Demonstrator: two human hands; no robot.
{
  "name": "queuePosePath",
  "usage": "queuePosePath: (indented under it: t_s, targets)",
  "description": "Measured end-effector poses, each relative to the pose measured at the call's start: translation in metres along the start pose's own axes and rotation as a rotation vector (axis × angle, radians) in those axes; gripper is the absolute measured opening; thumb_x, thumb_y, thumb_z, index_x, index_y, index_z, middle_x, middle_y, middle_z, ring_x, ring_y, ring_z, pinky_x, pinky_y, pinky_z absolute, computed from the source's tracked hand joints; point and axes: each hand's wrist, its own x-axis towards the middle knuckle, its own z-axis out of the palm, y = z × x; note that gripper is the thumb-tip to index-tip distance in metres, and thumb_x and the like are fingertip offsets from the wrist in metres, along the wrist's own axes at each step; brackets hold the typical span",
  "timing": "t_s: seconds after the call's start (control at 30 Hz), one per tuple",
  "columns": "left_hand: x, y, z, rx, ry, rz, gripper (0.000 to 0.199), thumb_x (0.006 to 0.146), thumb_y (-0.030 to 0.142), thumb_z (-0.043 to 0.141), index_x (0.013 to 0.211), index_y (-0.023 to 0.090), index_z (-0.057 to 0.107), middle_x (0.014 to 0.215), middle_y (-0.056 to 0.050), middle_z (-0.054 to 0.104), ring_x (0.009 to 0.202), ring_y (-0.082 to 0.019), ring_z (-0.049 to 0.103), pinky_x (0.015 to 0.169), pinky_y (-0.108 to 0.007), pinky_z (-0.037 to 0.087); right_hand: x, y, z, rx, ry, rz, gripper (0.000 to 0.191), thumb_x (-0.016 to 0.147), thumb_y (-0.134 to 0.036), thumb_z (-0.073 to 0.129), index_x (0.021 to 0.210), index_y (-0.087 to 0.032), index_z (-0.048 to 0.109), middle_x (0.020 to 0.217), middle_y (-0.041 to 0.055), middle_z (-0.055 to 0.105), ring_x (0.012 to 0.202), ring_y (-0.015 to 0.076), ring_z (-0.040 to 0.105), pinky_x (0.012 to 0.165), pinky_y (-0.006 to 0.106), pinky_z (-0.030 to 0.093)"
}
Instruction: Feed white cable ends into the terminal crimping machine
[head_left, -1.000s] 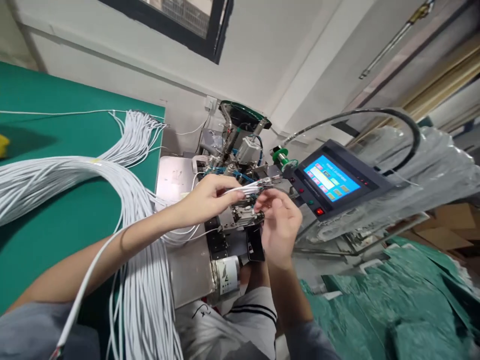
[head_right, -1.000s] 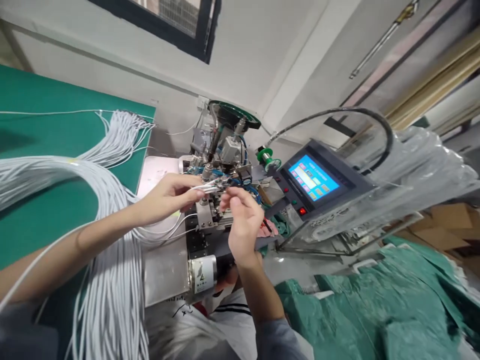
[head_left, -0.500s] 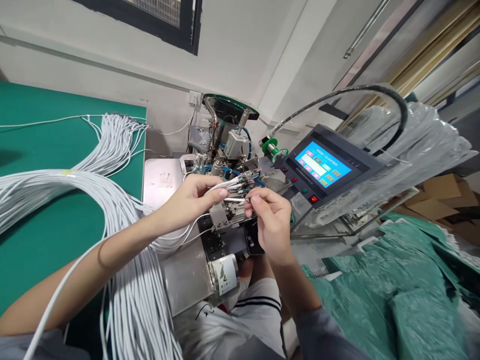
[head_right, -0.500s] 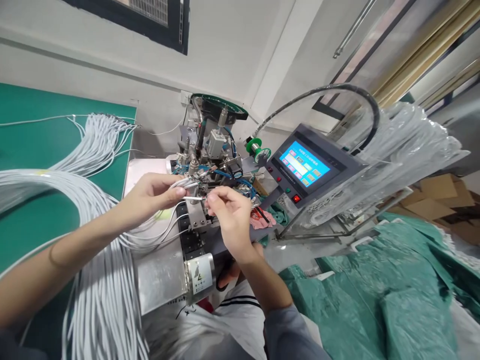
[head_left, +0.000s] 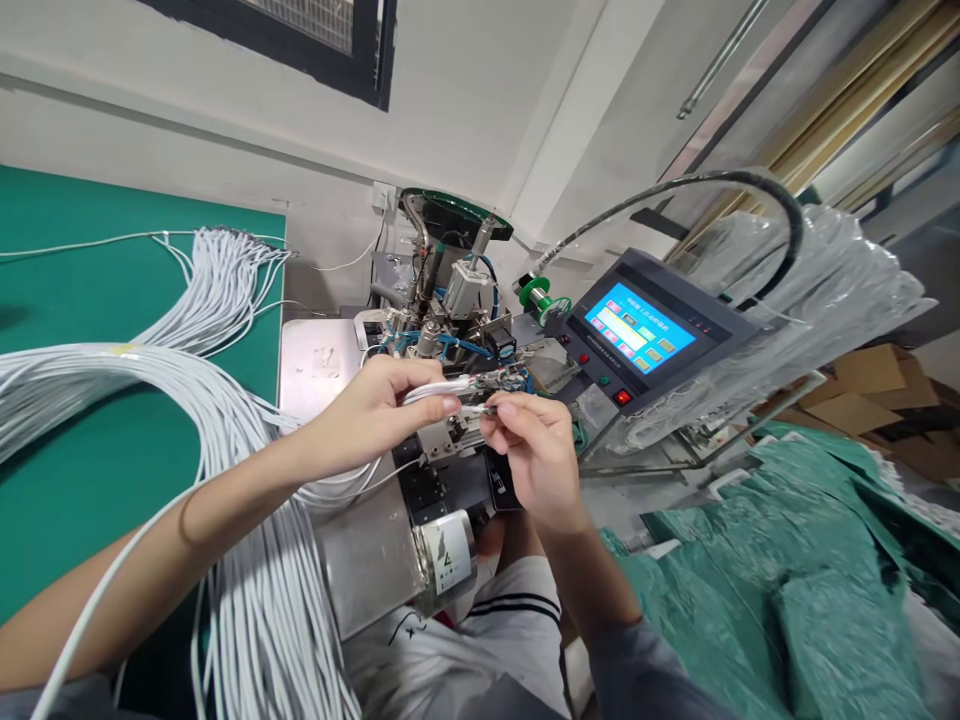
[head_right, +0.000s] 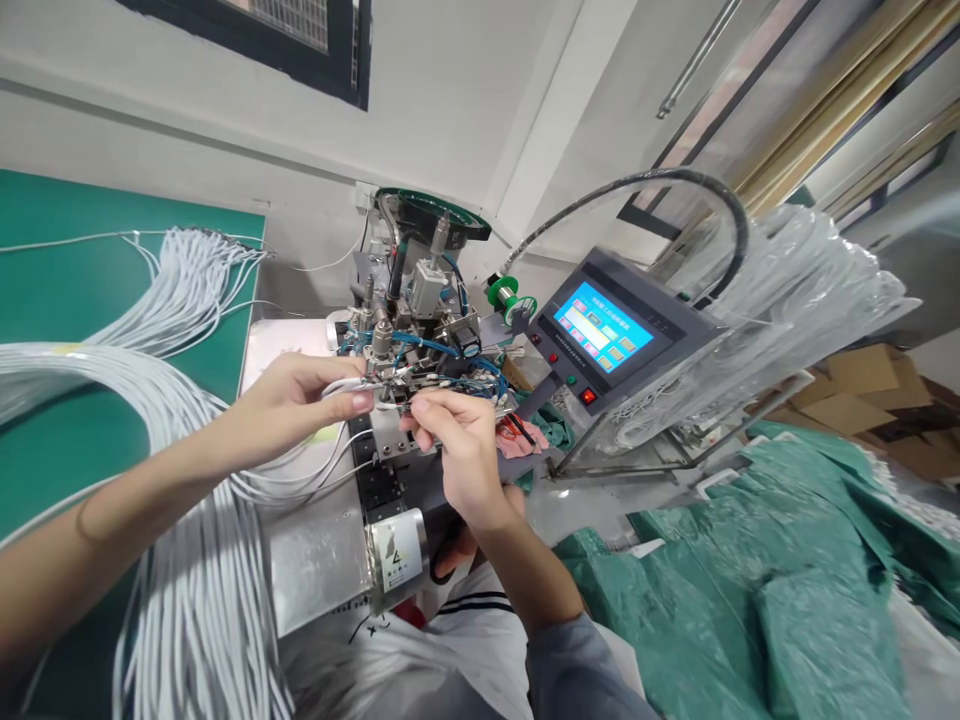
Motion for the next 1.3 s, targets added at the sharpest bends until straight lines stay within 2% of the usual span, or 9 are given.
queuePosePath:
  t_s: [0.23, 0.4, 0.57, 0.67, 0.8, 0.87, 0.97, 1.13, 1.3]
  targets:
    - [-0.002, 0.003, 0.000, 0.060, -0.009, -0.015, 0.033, 0.087, 0.031, 0.051, 0.060, 0.014, 0.045, 0.061, 0.004, 0.037, 0.059, -0.007, 0.035, 0.056, -0.021, 0.028, 0.000, 0.003, 0.003, 0.150, -0.017, 0.148, 0.013, 0.069, -0.025, 0.065, 0.062, -0.014, 0.067, 0.052, -0.0001, 0.057, 0.045, 0.0063, 0.043, 0.044, 0.020, 0.026]
    - [-0.001, 0.002, 0.001, 0.051, -0.013, -0.007, 0.034, 0.088, 0.031, 0.049, 0.059, 0.014, 0.042, 0.061, 0.005, 0.034, 0.058, -0.007, 0.031, 0.054, -0.021, 0.026, -0.001, 0.000, 0.005, 0.287, -0.062, 0.244, 0.015, 0.068, -0.024, 0.065, 0.057, -0.014, 0.063, 0.049, -0.0006, 0.054, 0.041, 0.0053, 0.038, 0.044, 0.021, 0.024]
    - [-0.001, 0.002, 0.001, 0.034, -0.018, 0.007, 0.034, 0.089, 0.031, 0.049, 0.059, 0.014, 0.042, 0.060, 0.005, 0.034, 0.057, -0.007, 0.030, 0.053, -0.021, 0.024, -0.004, -0.003, 0.007, 0.315, -0.086, 0.274, 0.019, 0.068, -0.024, 0.064, 0.053, -0.014, 0.059, 0.048, -0.0003, 0.053, 0.040, 0.0050, 0.034, 0.042, 0.021, 0.023]
    - [-0.001, 0.001, 0.000, 0.020, -0.014, -0.002, 0.035, 0.087, 0.032, 0.051, 0.058, 0.014, 0.044, 0.060, 0.005, 0.034, 0.057, -0.007, 0.030, 0.053, -0.022, 0.024, -0.003, -0.002, 0.007, 0.233, -0.043, 0.208, 0.013, 0.070, -0.026, 0.064, 0.064, -0.014, 0.064, 0.056, 0.0006, 0.057, 0.045, 0.0070, 0.042, 0.043, 0.021, 0.029]
    - [-0.001, -0.003, 0.001, 0.005, -0.029, -0.025, 0.036, 0.086, 0.035, 0.054, 0.058, 0.013, 0.046, 0.060, 0.004, 0.036, 0.058, -0.008, 0.032, 0.053, -0.022, 0.025, 0.002, -0.008, 0.006, 0.050, 0.104, -0.070, 0.018, 0.075, -0.032, 0.065, 0.087, -0.020, 0.068, 0.076, 0.0013, 0.063, 0.060, 0.0100, 0.054, 0.051, 0.021, 0.039]
    - [0.000, -0.004, 0.002, 0.006, -0.047, -0.032, 0.036, 0.086, 0.037, 0.054, 0.059, 0.013, 0.048, 0.062, 0.003, 0.038, 0.059, -0.008, 0.034, 0.055, -0.022, 0.026, 0.004, -0.013, 0.005, -0.102, 0.134, -0.190, 0.017, 0.077, -0.035, 0.064, 0.085, -0.021, 0.067, 0.073, 0.0005, 0.063, 0.061, 0.0106, 0.055, 0.054, 0.023, 0.042]
    - [0.001, -0.005, 0.005, 0.011, -0.043, -0.028, 0.037, 0.086, 0.039, 0.054, 0.060, 0.013, 0.050, 0.062, 0.003, 0.040, 0.060, -0.008, 0.035, 0.055, -0.022, 0.028, 0.007, -0.019, 0.002, -0.325, 0.165, -0.295, 0.016, 0.080, -0.035, 0.063, 0.076, -0.019, 0.066, 0.067, -0.0001, 0.062, 0.059, 0.0109, 0.054, 0.055, 0.023, 0.043]
    - [0.001, -0.003, 0.009, -0.017, 0.104, 0.001, 0.024, 0.085, 0.034, 0.055, 0.075, 0.014, 0.059, 0.067, 0.002, 0.051, 0.064, -0.009, 0.042, 0.060, -0.021, 0.034, 0.008, -0.019, -0.002, -0.370, 0.166, -0.253, 0.020, 0.081, -0.035, 0.060, 0.072, -0.018, 0.063, 0.060, -0.0016, 0.057, 0.053, 0.0094, 0.050, 0.051, 0.022, 0.041]
    - [-0.001, 0.001, 0.010, -0.010, 0.086, -0.034, 0.029, 0.087, 0.033, 0.052, 0.065, 0.014, 0.051, 0.060, 0.004, 0.042, 0.056, -0.007, 0.033, 0.053, -0.020, 0.028, 0.005, -0.017, -0.003, -0.321, 0.129, -0.155, 0.026, 0.082, -0.037, 0.058, 0.065, -0.018, 0.057, 0.054, -0.0028, 0.051, 0.048, 0.0075, 0.043, 0.046, 0.021, 0.035]
